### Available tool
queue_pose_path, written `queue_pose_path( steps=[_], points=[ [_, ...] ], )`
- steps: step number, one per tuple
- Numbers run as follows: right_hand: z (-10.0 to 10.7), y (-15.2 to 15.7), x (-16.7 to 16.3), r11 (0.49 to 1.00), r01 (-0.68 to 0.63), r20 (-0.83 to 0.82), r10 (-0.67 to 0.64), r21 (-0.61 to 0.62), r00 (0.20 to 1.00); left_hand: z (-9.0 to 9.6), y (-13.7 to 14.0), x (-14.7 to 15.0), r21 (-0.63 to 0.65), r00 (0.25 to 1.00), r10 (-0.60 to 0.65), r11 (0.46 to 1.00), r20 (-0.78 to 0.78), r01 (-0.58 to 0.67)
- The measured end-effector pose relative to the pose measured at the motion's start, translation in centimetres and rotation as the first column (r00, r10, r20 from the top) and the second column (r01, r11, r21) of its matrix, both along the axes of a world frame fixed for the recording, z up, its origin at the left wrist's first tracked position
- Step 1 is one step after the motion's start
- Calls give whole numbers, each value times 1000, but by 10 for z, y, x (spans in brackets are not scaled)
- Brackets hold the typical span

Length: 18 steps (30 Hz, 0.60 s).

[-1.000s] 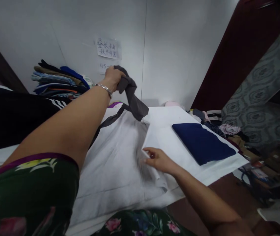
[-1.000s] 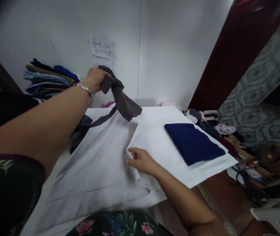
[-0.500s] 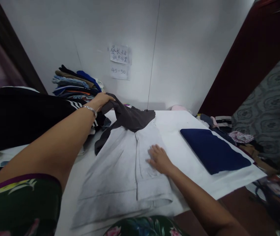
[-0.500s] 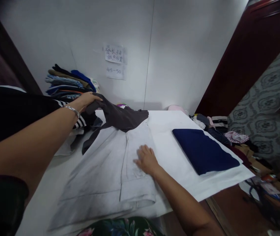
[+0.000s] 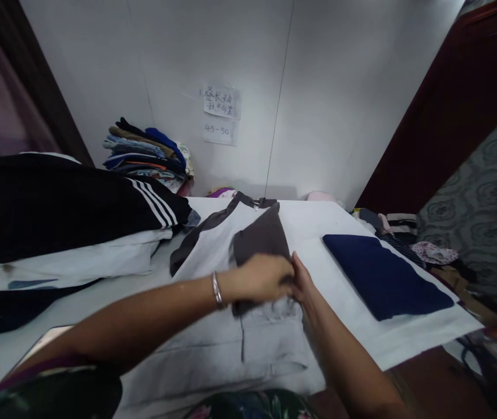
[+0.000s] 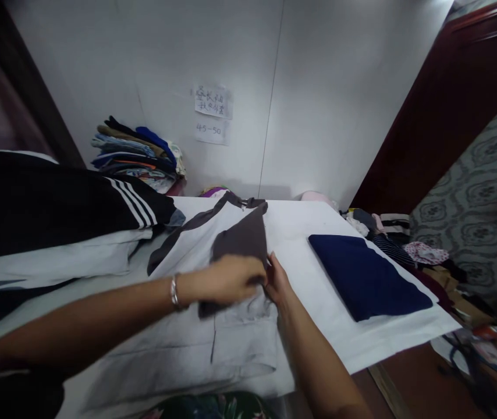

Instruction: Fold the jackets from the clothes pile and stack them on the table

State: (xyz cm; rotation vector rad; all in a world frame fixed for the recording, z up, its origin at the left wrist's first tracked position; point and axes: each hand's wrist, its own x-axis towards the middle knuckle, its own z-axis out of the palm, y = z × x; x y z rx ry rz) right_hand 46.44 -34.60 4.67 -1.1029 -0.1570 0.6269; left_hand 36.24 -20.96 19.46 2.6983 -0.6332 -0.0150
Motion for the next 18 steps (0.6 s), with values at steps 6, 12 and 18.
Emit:
queue_pose_path(
  steps=[6, 12, 18],
  points=[
    [-9, -8, -4, 994, -55, -178, 72, 97, 981, -70, -15, -32, -243, 970, 178, 946, -165, -214],
    [-11, -8, -4, 994, -24, -84, 33, 106, 996, -119, 16, -37, -186, 775, 631, 759, -29, -624],
    [-17, -11, 0, 990, 137, -48, -139, -41, 989, -135, 8, -48, -257, 733, 659, 689, -168, -678]
  ],
)
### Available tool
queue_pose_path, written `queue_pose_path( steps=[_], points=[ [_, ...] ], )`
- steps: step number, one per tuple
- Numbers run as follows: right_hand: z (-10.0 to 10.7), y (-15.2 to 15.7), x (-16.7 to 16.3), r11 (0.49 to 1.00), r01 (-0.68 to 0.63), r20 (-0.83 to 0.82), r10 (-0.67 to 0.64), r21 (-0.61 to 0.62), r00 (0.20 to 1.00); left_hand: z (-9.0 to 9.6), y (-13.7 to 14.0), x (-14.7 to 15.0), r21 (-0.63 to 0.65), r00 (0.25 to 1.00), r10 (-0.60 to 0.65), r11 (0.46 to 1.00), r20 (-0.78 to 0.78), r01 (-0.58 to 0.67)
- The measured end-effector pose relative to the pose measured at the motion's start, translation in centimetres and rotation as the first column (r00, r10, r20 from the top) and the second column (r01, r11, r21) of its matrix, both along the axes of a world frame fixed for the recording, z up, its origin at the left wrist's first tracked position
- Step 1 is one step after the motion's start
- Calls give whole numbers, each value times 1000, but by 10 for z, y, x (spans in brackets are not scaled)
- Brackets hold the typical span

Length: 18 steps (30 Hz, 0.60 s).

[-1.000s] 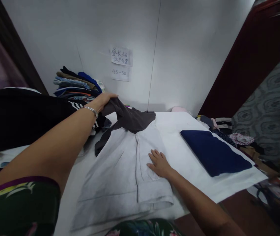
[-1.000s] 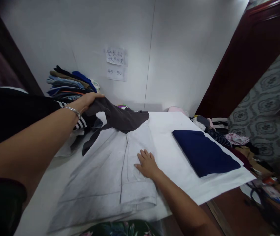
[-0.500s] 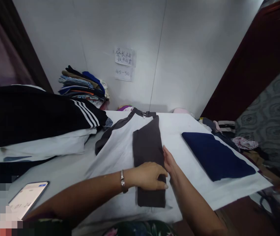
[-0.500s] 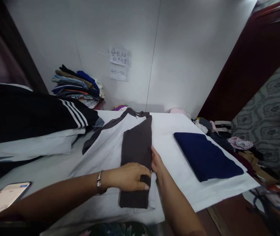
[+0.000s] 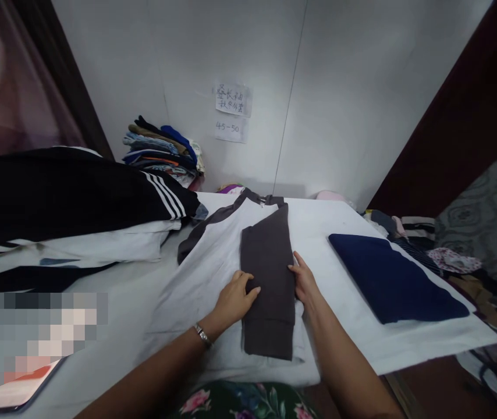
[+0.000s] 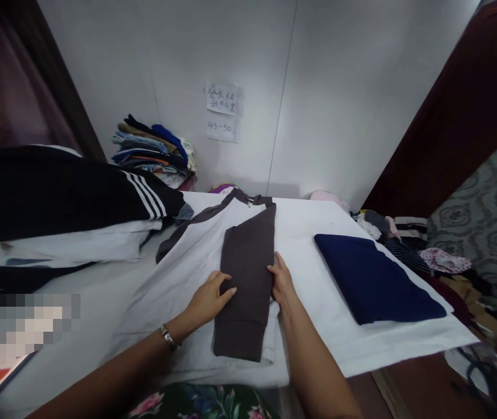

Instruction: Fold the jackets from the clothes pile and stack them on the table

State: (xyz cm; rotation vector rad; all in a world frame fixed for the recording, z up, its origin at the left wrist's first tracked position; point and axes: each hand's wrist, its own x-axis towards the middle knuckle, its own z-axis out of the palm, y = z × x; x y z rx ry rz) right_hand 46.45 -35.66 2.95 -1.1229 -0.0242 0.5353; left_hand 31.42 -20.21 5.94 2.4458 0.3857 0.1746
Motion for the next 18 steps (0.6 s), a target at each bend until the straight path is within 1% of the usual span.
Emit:
queue_pose_path(
  steps=[1, 2, 3, 4, 5, 6, 7, 8, 9, 10, 11, 13, 16, 17, 18],
  points=[
    [-2, -1, 2, 999, 24, 38, -22, -48, 999, 2, -1, -1, -42, 1000, 9, 999, -2, -9],
    [-5, -3, 4, 993, 62, 109, -51, -100, 993, 3, -2, -2, -79, 1000, 22, 997, -2, -23],
    [-7, -6, 7, 980, 118, 212, -84, -158, 974, 4, -2, -3, -114, 999, 43, 993, 3, -43],
    [-9, -9, 11, 956, 191, 333, -109, -223, 937, 3, -2, -5, -148, 998, 67, 987, 14, -64],
    [-12, -13, 14, 917, 267, 441, -116, -298, 890, 2, -2, -8, -185, 996, 88, 979, 29, -81],
    [-13, -17, 17, 865, 329, 514, -98, -379, 852, 0, -1, -11, -226, 994, 103, 970, 45, -91],
    [-15, -21, 20, 809, 361, 547, -60, -463, 835, -4, -1, -14, -273, 992, 112, 958, 52, -94],
    [-15, -24, 21, 760, 361, 545, -10, -541, 838, -7, -1, -17, -325, 992, 115, 941, 47, -94],
    [-16, -27, 21, 722, 340, 523, 36, -602, 851, -10, -1, -20, -380, 993, 112, 920, 32, -91],
    [-15, -29, 20, 699, 316, 501, 70, -641, 862, -13, -2, -22, -435, 994, 106, 896, 13, -90],
    [-15, -30, 17, 687, 297, 490, 98, -663, 866, -15, -2, -24, -492, 995, 102, 866, -7, -93],
    [-14, -32, 9, 665, 296, 503, 139, -686, 853, -15, -5, -26, -607, 993, 115, 786, -41, -116],
    [-13, -37, -4, 605, 313, 511, 183, -732, 840, -9, -12, -25, -759, 987, 140, 633, -80, -152],
    [-14, -39, -8, 603, 304, 504, 192, -738, 842, -7, -15, -24, -799, 986, 141, 580, -89, -155],
    [-14, -41, -11, 620, 286, 494, 192, -731, 848, -5, -18, -23, -832, 986, 135, 534, -94, -152]
  ],
)
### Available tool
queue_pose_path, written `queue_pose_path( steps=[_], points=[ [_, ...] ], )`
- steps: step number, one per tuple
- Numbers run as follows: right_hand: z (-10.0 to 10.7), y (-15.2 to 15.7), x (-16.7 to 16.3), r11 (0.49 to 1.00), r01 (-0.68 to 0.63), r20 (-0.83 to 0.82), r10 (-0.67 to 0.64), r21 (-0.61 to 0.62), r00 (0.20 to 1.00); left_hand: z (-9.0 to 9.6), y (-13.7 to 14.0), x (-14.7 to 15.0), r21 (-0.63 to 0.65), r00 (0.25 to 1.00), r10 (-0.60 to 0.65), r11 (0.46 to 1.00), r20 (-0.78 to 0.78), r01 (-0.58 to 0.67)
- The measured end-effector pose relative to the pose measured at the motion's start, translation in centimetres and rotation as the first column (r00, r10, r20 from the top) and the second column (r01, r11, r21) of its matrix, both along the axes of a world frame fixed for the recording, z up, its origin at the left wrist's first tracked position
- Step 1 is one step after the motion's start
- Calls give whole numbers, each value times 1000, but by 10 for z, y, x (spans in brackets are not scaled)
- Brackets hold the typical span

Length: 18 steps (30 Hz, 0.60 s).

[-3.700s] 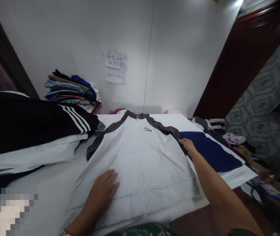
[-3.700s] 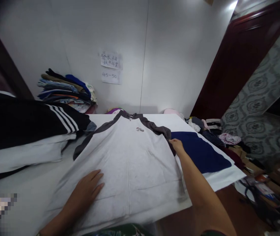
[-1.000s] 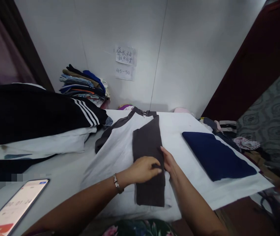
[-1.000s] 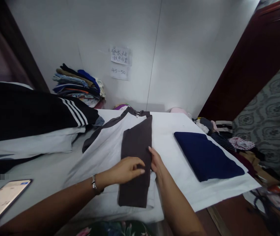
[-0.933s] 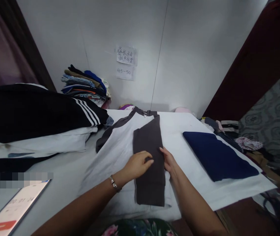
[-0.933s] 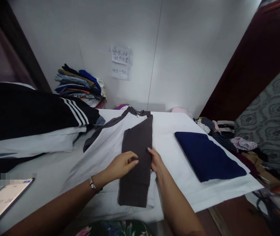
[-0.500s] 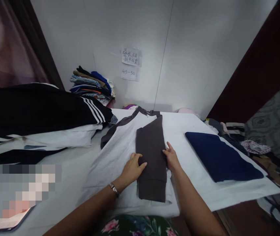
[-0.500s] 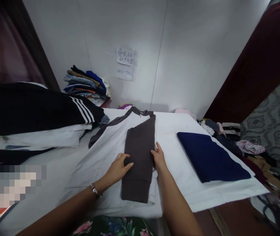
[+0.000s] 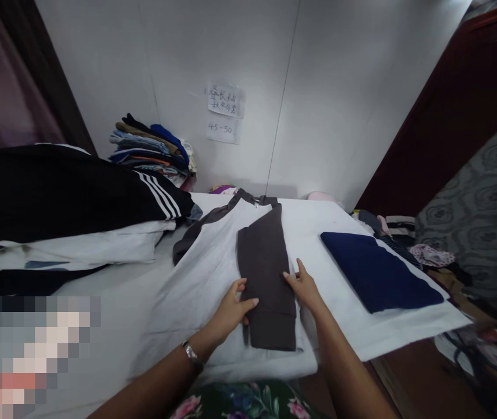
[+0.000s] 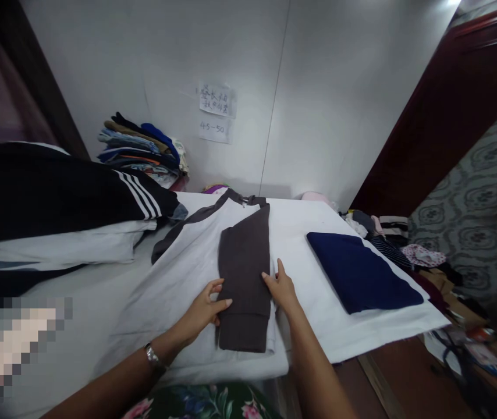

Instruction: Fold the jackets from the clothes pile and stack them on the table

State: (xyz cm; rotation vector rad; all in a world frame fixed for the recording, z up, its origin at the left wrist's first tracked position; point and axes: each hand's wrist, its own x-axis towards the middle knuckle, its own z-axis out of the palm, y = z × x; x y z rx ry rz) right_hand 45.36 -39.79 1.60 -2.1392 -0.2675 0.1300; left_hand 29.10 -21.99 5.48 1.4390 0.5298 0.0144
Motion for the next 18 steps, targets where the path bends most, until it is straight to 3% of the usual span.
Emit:
queue_pose_path(
  steps=[3, 6, 10, 13, 18],
  points=[
    [2, -6, -5, 978, -28, -87, 47, 207, 995, 3, -10, 2, -92, 999, -34, 995, 23, 36],
    [8, -11, -4, 933, 5, -170, 60, 361, 984, 1, -16, 3, -55, 992, -119, 991, 29, 121],
    [13, -20, -3, 961, 66, -186, -15, 269, 982, -3, -8, 1, 128, 975, -217, 967, -42, 221],
    [14, -31, -11, 976, 14, -188, 27, 215, 982, -6, 5, -8, 304, 978, -208, 930, -31, 208],
    [11, -47, -38, 970, -59, -252, 120, 236, 960, -7, 19, -31, 598, 986, -165, 790, -5, 136]
  ],
)
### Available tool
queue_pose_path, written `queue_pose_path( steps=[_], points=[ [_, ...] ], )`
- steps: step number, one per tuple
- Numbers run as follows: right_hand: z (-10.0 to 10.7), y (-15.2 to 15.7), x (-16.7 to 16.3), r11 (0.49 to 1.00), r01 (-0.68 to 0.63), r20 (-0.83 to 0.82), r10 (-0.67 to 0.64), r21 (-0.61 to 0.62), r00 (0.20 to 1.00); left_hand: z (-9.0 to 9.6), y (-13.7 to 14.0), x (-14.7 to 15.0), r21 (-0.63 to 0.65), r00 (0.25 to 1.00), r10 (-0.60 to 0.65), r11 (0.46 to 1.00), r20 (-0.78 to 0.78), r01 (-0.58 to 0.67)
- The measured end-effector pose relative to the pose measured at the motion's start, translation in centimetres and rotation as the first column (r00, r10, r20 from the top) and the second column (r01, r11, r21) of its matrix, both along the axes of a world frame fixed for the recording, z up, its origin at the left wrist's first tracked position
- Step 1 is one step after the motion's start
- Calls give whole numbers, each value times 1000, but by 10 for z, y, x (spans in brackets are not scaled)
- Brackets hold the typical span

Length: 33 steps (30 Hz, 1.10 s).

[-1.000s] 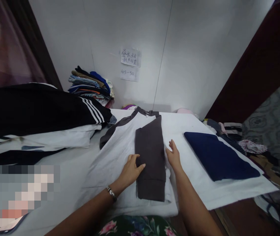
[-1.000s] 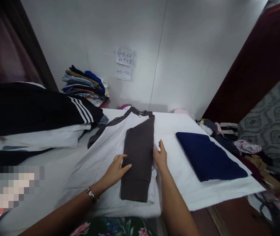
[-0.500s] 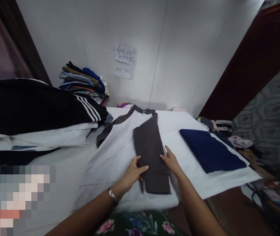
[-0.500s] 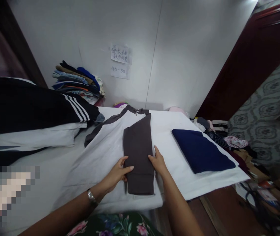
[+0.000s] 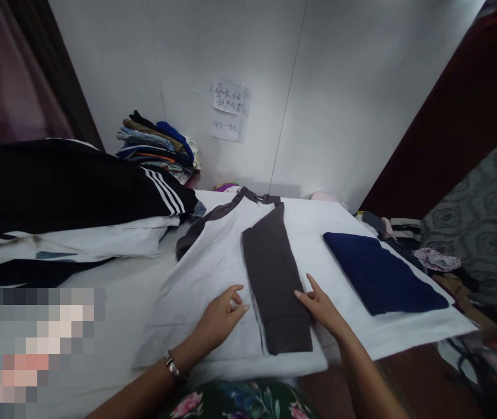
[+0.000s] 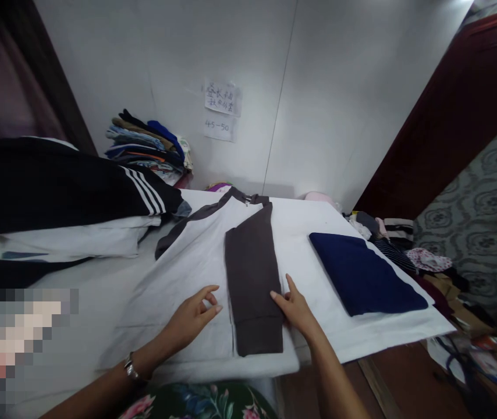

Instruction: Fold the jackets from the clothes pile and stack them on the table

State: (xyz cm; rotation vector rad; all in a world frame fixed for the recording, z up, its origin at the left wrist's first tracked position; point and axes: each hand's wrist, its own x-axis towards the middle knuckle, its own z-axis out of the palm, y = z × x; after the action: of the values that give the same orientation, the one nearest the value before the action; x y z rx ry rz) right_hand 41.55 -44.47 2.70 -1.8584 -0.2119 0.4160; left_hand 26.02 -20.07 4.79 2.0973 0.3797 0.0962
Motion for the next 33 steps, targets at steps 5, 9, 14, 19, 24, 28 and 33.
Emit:
queue_pose_path(
  steps=[5, 9, 14, 19, 24, 28, 33],
  points=[
    [1, 1, -16, 979, 40, -104, -20, 200, 994, 8, 20, -12, 209, 998, 18, 977, 60, -30],
    [7, 2, -16, 972, 73, -198, -27, 225, 980, 18, 57, -15, 387, 964, 188, 888, 187, -248],
    [18, 8, -15, 956, 51, -264, 28, 288, 964, 20, 44, -22, 303, 985, 110, 942, 135, -146],
    [46, 45, -17, 863, 76, -280, 78, 499, 957, 26, -21, -21, 238, 935, -328, 927, 137, 291],
    [66, 88, -22, 790, 114, -265, 64, 602, 962, 18, -34, -9, 282, 955, -215, 947, 202, 154],
    [64, 97, -28, 812, 26, -242, 143, 583, 960, 17, -12, -4, 136, 961, -10, 990, 276, -29],
    [45, 84, -5, 910, -17, -257, 135, 415, 957, 29, 7, -8, -37, 957, -21, 999, 288, 33]
  ],
)
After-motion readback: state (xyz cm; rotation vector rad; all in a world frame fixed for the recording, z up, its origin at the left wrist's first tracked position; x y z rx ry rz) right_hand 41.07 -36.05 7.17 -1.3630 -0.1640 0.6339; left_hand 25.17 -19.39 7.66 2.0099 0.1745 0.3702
